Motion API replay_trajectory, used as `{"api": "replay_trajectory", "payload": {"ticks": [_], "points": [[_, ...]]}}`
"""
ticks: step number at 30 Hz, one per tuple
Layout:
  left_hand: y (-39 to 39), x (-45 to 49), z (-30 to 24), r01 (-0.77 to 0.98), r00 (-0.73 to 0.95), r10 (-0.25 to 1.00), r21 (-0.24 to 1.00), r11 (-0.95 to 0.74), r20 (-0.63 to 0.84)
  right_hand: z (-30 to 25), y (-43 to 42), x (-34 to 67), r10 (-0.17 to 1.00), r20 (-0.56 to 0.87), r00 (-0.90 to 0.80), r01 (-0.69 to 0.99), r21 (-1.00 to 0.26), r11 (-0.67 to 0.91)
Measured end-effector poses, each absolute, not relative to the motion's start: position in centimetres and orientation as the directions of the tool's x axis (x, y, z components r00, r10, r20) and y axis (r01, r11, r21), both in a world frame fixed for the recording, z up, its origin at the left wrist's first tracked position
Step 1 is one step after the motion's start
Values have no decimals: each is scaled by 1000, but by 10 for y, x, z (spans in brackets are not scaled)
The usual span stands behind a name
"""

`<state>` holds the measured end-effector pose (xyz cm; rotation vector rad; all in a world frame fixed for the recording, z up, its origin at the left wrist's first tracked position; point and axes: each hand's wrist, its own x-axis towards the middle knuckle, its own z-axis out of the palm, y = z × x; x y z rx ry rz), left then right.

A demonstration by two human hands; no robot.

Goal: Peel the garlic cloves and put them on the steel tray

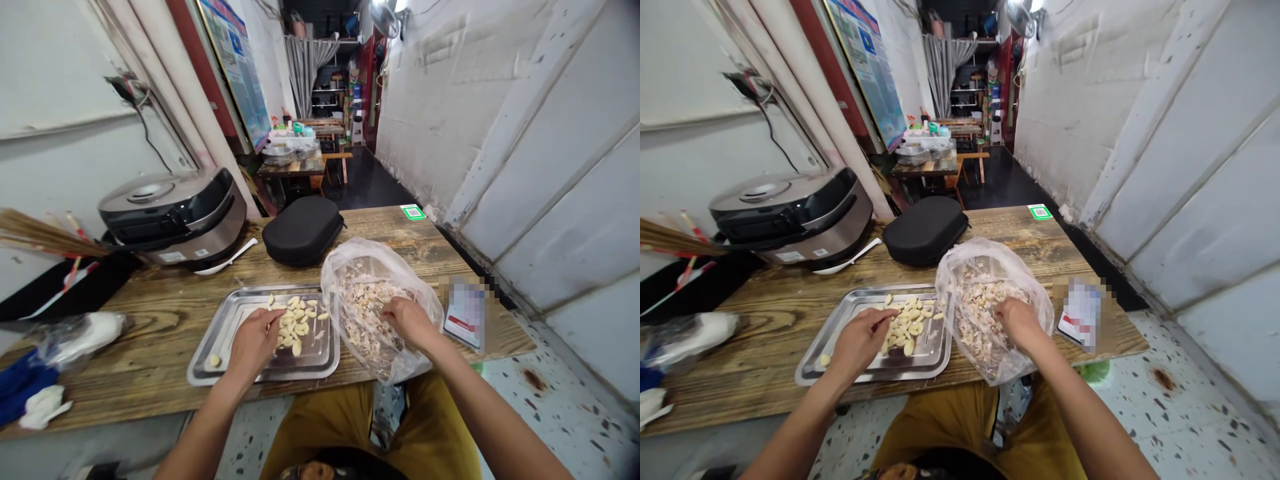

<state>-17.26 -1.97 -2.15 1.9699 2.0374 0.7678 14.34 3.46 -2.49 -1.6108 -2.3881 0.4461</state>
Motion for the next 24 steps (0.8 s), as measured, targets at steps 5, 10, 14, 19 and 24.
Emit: {"api": "replay_trajectory", "payload": {"ticks": [5, 10, 14, 19, 24], "points": [[-14, -177, -27, 867, -45, 987, 496, -38, 154, -25, 45, 127, 907, 15, -421, 840, -371, 396], [-15, -170, -27, 841, -32, 984, 536, -68, 175, -34, 63, 101, 888, 16, -460, 810, -402, 427], [-19, -148, -19, 768, -26, 979, 631, -110, 202, -42, 66, 88, 912, 37, -409, 822, -419, 386], [-14, -100, -17, 564, 71, 991, 815, -132, 111, -37, 62, 107, 942, 107, -317, 815, -477, 329], [3, -44, -24, 360, 130, 991, 932, -51, 4, -40, 42, 130, 974, 140, -179, 416, -886, 204]]}}
